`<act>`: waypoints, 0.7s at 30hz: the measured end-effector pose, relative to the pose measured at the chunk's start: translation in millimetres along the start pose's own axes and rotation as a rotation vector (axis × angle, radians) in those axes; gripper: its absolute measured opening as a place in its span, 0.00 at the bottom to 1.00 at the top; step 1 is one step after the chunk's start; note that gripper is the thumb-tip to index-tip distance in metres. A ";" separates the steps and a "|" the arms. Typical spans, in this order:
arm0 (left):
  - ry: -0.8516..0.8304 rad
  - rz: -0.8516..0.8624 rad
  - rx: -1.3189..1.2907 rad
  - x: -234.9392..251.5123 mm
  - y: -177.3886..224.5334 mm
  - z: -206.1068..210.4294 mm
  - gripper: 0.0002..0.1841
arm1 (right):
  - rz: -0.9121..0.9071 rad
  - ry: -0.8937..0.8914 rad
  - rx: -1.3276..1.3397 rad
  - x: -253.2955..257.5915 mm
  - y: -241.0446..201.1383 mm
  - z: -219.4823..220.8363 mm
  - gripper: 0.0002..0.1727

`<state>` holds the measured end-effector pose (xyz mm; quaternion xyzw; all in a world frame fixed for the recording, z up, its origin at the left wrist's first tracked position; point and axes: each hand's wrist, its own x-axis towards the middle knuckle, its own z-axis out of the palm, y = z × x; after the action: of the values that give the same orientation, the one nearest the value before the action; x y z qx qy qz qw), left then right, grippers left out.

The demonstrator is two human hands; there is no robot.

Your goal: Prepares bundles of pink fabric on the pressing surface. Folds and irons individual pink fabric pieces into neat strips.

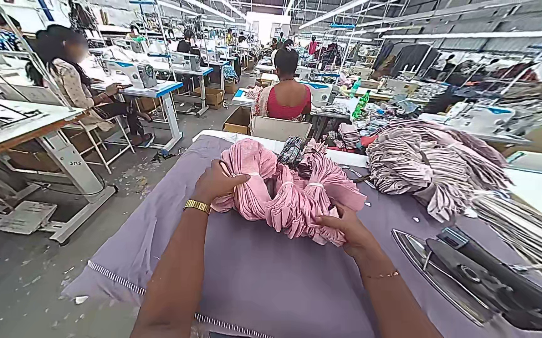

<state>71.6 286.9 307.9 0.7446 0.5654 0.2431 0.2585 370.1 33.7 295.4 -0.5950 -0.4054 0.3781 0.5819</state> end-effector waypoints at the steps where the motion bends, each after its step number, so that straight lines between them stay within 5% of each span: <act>1: -0.044 -0.007 -0.066 4.5 -8.0 -1.4 0.69 | -0.036 0.028 0.078 -10.1 2.3 -4.1 0.48; 6: -0.141 0.009 -0.273 17.9 -30.4 0.8 0.63 | -0.307 0.134 -0.037 -55.2 32.4 -18.1 0.64; 10: -0.156 0.102 -0.430 19.5 -35.4 7.9 0.43 | -0.294 0.250 0.129 -98.3 48.3 -22.5 0.56; 13: -0.155 0.070 -0.504 7.5 -36.0 6.8 0.43 | -0.290 0.267 0.334 -134.5 53.6 -25.9 0.51; 16: -0.175 0.088 -0.603 -9.8 -30.5 8.4 0.40 | -0.280 0.311 0.142 -153.1 60.8 -22.8 0.46; 21: 0.049 0.085 -0.677 -21.5 -19.5 36.8 0.37 | -0.278 0.292 0.053 -147.6 59.2 -17.6 0.47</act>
<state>76.5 266.4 266.0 0.6334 0.4273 0.4453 0.4668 332.0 -108.8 233.6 -0.5664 -0.3848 0.2144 0.6966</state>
